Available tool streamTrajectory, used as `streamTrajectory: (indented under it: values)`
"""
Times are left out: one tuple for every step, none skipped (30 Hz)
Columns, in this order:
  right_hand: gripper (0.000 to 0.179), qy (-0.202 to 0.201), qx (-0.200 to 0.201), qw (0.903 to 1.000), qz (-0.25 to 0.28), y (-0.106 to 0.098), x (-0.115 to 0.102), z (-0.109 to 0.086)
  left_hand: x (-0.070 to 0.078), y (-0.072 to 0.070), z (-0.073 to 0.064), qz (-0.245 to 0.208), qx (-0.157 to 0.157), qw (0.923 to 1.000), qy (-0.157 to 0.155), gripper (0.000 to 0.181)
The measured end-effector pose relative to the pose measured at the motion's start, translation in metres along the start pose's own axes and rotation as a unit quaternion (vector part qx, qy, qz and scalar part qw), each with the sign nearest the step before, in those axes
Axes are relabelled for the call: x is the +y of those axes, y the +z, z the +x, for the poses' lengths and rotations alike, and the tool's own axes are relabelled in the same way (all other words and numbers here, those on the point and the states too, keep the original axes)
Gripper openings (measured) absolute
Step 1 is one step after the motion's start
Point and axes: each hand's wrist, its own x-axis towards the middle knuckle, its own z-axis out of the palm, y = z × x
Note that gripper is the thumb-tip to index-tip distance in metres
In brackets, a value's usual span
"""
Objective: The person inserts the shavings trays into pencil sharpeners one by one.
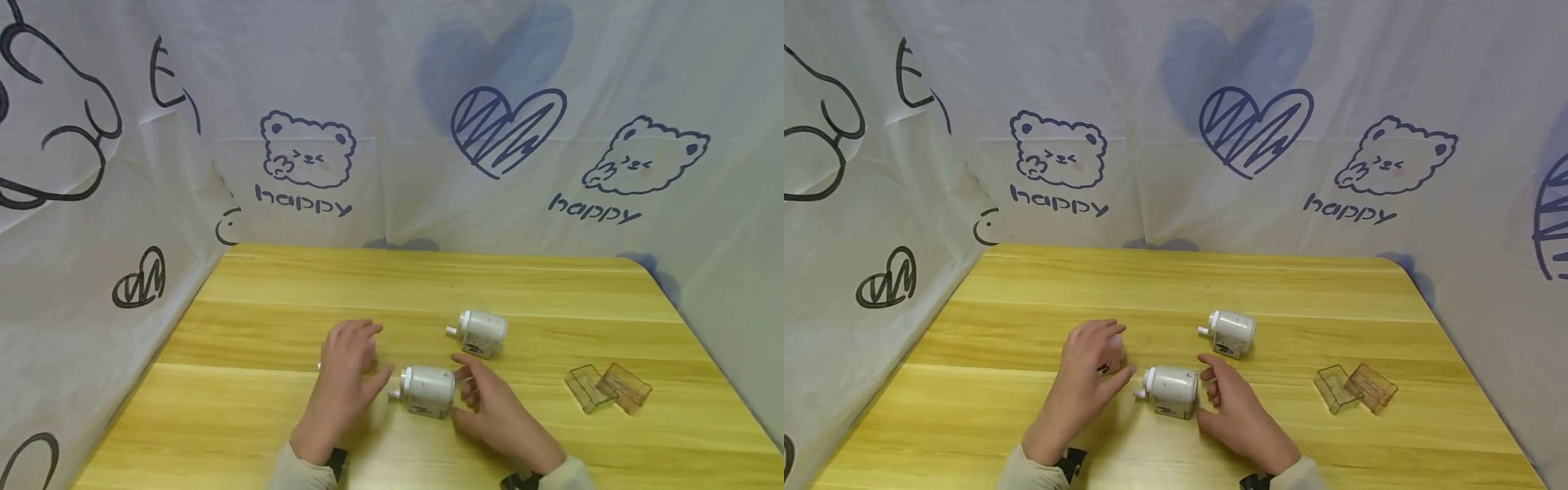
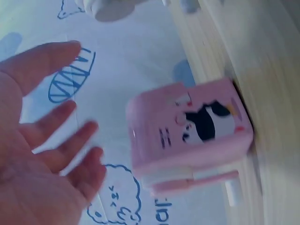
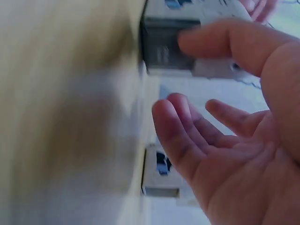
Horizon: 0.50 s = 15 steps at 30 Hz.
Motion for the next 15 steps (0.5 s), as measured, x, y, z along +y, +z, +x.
streamTrajectory:
  values:
    - [0.067,0.005,0.016,0.9998,-0.009,-0.003,0.0,0.0,-0.003,-0.001,0.0,0.003,0.006,0.9999,-0.01,0.067]
    - [0.061,0.012,0.035,0.9991,-0.02,-0.007,0.001,0.0,-0.006,-0.002,0.0,0.007,0.006,0.9996,-0.026,0.071]
    - [0.054,0.024,0.058,0.9976,-0.032,-0.011,0.002,0.0,-0.008,-0.003,-0.001,0.009,0.0,0.9989,-0.047,0.074]
    - [0.047,0.037,0.083,0.9948,-0.046,-0.015,0.003,0.0,-0.011,-0.005,-0.001,0.014,-0.007,0.9977,-0.065,0.076]
    - [0.041,0.053,0.109,0.9907,-0.061,-0.02,0.004,0.0,-0.014,-0.006,-0.001,0.018,-0.014,0.9963,-0.083,0.077]
    - [0.036,0.07,0.132,0.9863,-0.071,-0.025,0.006,0.0,-0.016,-0.008,-0.001,0.022,-0.021,0.9945,-0.1,0.077]
    - [0.034,0.09,0.152,0.9813,-0.077,-0.03,0.007,-0.001,-0.018,-0.009,-0.001,0.029,-0.026,0.9928,-0.114,0.075]
    - [0.035,0.112,0.166,0.9762,-0.082,-0.035,0.008,-0.002,-0.02,-0.01,-0.002,0.036,-0.03,0.9915,-0.122,0.072]
    - [0.037,0.132,0.176,0.9717,-0.085,-0.04,0.01,-0.003,-0.021,-0.012,-0.002,0.041,-0.033,0.9903,-0.128,0.069]
    - [0.04,0.152,0.18,0.9677,-0.089,-0.046,0.012,-0.005,-0.021,-0.013,-0.002,0.043,-0.037,0.9892,-0.135,0.067]
    - [0.044,0.17,0.18,0.9646,-0.091,-0.05,0.014,-0.006,-0.021,-0.013,-0.002,0.042,-0.04,0.988,-0.143,0.063]
    - [0.048,0.188,0.175,0.9621,-0.092,-0.055,0.017,-0.008,-0.021,-0.014,-0.002,0.039,-0.043,0.9871,-0.149,0.061]
    - [0.052,0.204,0.172,0.9588,-0.098,-0.059,0.02,-0.009,-0.021,-0.015,-0.002,0.037,-0.046,0.9863,-0.154,0.059]
    - [0.055,0.218,0.168,0.9553,-0.108,-0.063,0.023,-0.01,-0.02,-0.015,-0.002,0.033,-0.048,0.9856,-0.159,0.058]
    - [0.059,0.23,0.163,0.952,-0.12,-0.067,0.026,-0.011,-0.019,-0.015,-0.002,0.027,-0.05,0.9844,-0.166,0.057]
